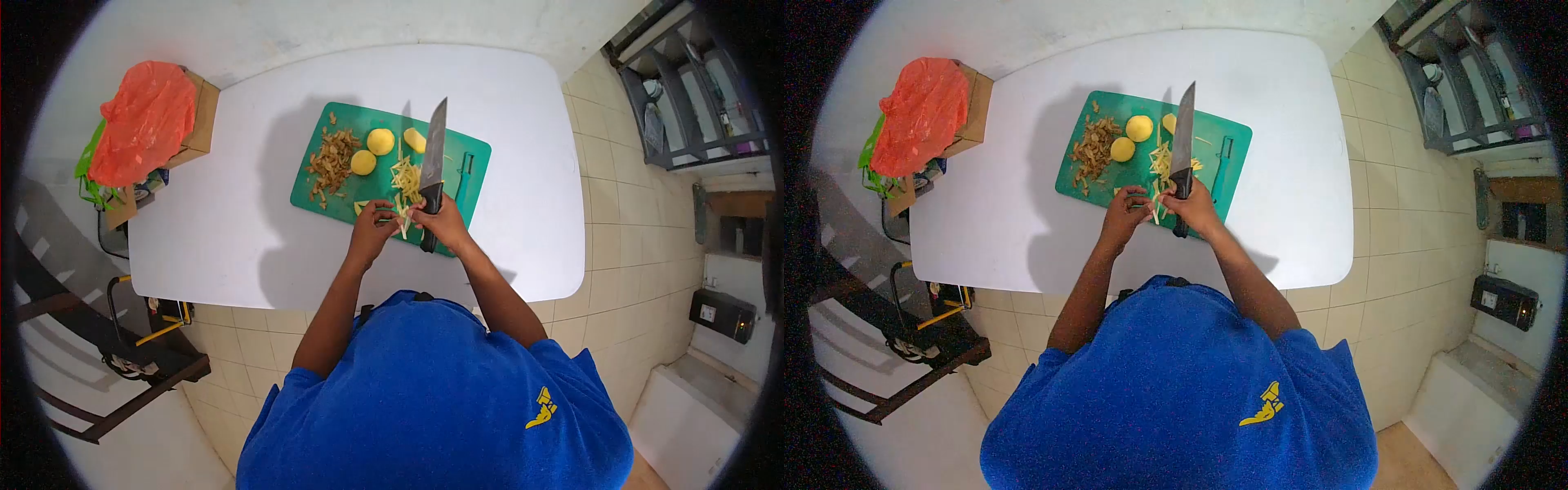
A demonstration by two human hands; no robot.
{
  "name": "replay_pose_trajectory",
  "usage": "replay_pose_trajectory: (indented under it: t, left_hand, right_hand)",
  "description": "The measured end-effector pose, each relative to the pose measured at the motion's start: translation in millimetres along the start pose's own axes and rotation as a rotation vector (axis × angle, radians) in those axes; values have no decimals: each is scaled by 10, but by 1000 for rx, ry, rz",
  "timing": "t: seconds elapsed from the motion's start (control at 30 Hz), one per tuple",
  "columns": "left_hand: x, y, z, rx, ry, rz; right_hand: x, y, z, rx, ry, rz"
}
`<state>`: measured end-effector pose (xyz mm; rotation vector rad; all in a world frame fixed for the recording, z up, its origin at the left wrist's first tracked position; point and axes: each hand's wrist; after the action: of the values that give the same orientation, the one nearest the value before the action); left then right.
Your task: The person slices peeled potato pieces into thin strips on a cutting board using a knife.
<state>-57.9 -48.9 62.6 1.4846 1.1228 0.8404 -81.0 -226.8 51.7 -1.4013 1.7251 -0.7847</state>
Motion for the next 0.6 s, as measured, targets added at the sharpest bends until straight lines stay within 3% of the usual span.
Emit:
replay_pose_trajectory:
  t: [0.37,0.47,0.6]
  left_hand:
    - [87,66,-19,-112,-37,214]
    - [164,40,32,-101,7,221]
    - [172,157,179,-132,197,-68]
  right_hand:
    - [62,131,-5,-32,-72,53]
    - [138,117,55,-22,-27,-156]
    - [113,-158,62,42,10,100]
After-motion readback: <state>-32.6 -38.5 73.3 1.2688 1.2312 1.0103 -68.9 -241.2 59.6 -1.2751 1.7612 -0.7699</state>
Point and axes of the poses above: each hand's wrist, its own z-axis towards the middle knuckle, its own x-axis out of the back of the hand, y = z × x, and after that the axes turned 14 degrees about -x, right-handed
